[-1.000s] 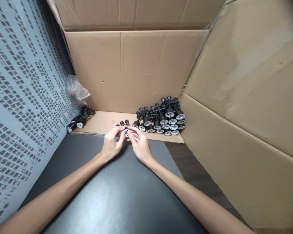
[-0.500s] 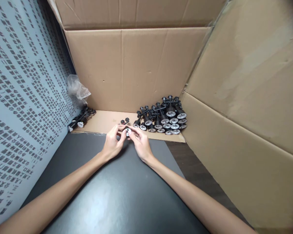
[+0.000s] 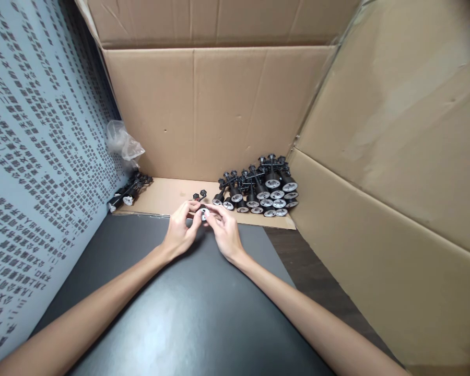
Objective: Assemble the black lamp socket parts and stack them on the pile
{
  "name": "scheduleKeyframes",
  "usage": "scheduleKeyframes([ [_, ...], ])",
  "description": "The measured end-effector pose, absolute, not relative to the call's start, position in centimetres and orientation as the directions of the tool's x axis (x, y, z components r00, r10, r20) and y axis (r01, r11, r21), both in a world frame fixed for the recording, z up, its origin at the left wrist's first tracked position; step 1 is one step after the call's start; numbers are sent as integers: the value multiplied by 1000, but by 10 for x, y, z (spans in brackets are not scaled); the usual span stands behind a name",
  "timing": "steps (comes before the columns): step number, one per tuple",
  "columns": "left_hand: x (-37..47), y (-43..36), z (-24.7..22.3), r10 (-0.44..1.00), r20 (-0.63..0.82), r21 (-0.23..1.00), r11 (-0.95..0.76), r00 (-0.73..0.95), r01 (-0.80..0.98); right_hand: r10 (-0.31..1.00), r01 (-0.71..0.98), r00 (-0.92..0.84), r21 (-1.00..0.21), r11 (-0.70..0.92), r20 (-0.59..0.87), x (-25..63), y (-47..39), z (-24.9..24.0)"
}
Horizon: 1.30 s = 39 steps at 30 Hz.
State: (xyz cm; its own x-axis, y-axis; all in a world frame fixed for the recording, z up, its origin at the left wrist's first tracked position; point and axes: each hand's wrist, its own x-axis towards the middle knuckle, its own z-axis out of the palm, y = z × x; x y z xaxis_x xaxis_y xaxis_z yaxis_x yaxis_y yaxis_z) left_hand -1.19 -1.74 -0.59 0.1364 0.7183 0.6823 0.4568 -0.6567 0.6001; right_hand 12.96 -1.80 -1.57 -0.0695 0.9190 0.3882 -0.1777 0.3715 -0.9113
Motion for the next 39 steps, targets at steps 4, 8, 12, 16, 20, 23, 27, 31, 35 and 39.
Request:
scheduleKeyframes([
  [4,-12,-17,-7,718,681,603,-662,145,446,916,-167,-70,-910,380,396,130,-18,-16],
  [8,-12,-17,-7,718,680,604,-664,150,441,915,-169,-69,-909,382,397,130,-17,-16],
  [12,-12,-18,-6,702,695,581,-675,154,455,912,-166,-62,-906,390,404,129,-16,-18],
  [16,-11,-19,-5,676,719,537,-687,161,489,914,-155,-49,-907,392,404,129,-15,-20],
  [20,-12,-18,-5,650,742,490,-692,163,530,916,-145,-52,-910,387,398,129,-14,-21],
  [23,-12,-18,-5,654,741,494,-684,153,537,913,-151,-58,-908,391,403,129,-14,-20],
  [27,-12,-17,-5,688,714,550,-665,129,506,913,-155,-49,-906,393,405,127,-14,-18],
  [31,-12,-16,-6,708,697,582,-652,114,486,911,-152,-49,-905,398,409,126,-14,-18],
  [35,-12,-15,-8,718,688,590,-638,106,494,913,-149,-54,-907,393,405,126,-14,-18],
  [39,-12,-16,-7,728,677,583,-621,109,524,909,-153,-61,-904,400,412,126,-13,-20],
])
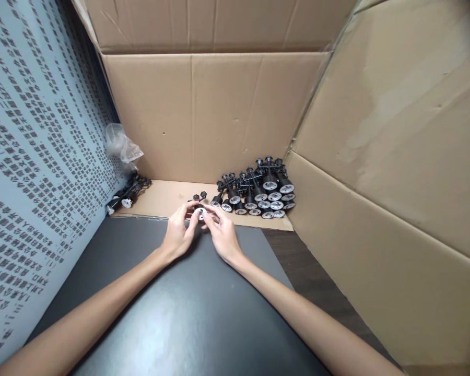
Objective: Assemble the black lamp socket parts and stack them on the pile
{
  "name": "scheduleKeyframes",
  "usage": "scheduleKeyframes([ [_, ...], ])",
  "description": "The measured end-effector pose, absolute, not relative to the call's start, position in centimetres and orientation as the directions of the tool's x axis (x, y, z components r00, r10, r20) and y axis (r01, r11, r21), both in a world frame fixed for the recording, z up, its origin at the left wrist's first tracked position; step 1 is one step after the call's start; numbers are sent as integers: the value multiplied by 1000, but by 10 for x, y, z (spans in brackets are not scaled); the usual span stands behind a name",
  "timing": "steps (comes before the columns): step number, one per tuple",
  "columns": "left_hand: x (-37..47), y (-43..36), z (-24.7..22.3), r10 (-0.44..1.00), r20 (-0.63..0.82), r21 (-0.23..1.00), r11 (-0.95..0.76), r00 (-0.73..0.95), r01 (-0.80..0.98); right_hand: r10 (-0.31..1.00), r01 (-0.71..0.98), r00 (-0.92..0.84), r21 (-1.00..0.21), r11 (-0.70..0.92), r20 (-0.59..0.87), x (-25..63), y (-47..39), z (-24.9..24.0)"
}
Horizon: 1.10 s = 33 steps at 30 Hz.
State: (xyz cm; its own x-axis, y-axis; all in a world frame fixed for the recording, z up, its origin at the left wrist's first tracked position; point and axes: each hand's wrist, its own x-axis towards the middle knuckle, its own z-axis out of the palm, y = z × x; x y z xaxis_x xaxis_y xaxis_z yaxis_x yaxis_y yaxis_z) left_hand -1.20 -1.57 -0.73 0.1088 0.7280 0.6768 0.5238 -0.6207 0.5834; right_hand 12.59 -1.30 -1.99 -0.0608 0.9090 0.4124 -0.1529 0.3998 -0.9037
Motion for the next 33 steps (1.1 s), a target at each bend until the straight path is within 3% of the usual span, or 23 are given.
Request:
scheduleKeyframes([
  [11,-14,-16,-12,659,724,433,-663,203,611,921,-131,-10,-914,384,389,127,-9,-27],
  [33,-9,-22,-4,676,724,520,-668,141,533,895,-27,-43,-896,444,444,129,-12,-24],
])
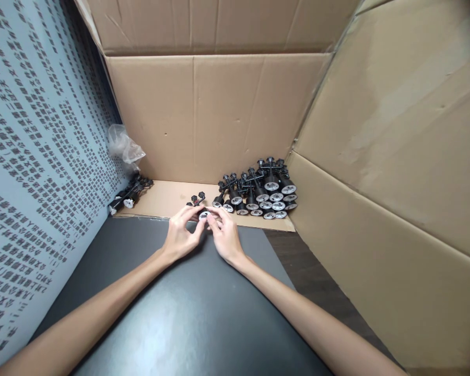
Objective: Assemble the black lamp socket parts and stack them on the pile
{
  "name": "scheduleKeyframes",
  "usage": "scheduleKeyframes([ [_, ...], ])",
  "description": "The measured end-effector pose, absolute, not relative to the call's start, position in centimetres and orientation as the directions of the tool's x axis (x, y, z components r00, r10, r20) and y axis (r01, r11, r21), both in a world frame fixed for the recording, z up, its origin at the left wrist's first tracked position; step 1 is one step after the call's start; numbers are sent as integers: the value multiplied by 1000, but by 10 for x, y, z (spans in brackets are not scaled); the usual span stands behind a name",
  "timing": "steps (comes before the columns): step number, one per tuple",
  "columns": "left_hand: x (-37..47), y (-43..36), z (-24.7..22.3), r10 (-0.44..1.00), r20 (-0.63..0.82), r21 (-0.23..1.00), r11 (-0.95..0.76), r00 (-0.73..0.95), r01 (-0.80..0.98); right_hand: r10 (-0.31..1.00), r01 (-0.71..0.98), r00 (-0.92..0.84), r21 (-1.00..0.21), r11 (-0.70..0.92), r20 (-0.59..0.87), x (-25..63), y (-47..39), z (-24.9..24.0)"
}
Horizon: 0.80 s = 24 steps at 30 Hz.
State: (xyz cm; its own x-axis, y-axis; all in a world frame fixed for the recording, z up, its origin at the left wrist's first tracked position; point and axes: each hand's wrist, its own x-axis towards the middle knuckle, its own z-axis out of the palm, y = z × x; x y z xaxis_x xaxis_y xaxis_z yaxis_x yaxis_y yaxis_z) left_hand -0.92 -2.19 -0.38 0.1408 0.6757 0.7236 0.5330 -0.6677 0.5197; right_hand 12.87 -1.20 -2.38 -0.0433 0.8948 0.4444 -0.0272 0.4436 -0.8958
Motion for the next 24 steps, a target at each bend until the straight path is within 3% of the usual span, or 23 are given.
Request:
scheduleKeyframes([
  [11,-10,-17,-4,715,695,595,-633,79,496,910,-29,-102,-916,401,402,127,-9,-27],
  [24,-12,-17,-7,703,701,522,-623,123,583,895,34,-84,-896,442,438,126,-10,-28],
])
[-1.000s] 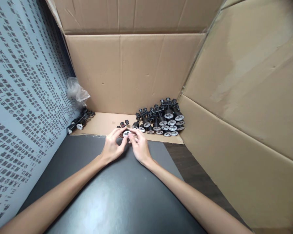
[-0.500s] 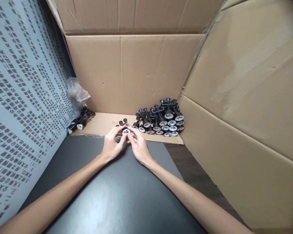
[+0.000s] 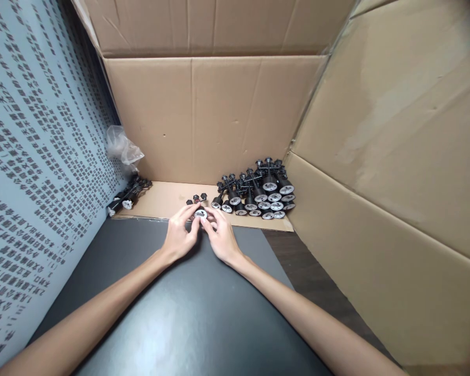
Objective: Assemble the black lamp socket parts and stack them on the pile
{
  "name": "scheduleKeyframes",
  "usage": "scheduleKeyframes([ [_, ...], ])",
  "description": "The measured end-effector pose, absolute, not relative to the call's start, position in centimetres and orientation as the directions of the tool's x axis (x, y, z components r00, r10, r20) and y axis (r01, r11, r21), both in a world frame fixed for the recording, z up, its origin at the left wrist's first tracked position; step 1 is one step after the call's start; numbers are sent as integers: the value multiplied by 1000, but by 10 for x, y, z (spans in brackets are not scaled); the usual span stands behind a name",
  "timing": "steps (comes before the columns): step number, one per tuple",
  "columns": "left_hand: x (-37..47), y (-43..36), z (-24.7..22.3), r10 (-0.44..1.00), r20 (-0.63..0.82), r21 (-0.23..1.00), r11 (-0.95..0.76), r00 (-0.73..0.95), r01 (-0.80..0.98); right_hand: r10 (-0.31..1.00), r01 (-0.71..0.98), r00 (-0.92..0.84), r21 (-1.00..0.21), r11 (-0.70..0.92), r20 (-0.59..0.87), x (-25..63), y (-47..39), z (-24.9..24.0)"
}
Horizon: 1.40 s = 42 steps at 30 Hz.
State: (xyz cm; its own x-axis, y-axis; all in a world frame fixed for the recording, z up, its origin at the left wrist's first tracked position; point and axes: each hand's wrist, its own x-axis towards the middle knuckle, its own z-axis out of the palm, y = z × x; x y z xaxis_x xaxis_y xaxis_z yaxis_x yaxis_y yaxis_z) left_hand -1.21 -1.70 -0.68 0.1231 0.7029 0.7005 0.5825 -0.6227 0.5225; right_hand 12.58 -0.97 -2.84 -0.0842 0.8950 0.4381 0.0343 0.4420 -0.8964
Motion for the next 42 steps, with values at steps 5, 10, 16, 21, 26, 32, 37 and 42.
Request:
scheduleKeyframes([
  [5,-12,-20,-4,683,716,492,-643,148,587,893,48,-92,-894,445,440,127,-10,-28],
  [10,-12,-18,-3,704,698,529,-630,130,568,900,2,-97,-904,428,426,126,-9,-29],
  [16,-13,-17,-4,719,685,563,-626,118,539,900,-1,-80,-903,430,428,126,-10,-27],
  [21,-13,-16,-5,734,670,588,-616,110,524,902,10,-72,-904,428,426,126,-10,-28],
  [26,-12,-15,-7,732,673,592,-619,106,516,905,18,-70,-907,421,419,126,-10,-29],
  [32,-13,-15,-7,727,678,577,-616,105,536,907,27,-71,-908,418,415,126,-10,-29],
  [37,-13,-16,-6,726,679,569,-615,111,545,906,34,-79,-907,419,416,126,-9,-29],
  [42,-13,-15,-7,727,677,568,-614,112,549,908,48,-81,-908,415,411,126,-7,-32],
])
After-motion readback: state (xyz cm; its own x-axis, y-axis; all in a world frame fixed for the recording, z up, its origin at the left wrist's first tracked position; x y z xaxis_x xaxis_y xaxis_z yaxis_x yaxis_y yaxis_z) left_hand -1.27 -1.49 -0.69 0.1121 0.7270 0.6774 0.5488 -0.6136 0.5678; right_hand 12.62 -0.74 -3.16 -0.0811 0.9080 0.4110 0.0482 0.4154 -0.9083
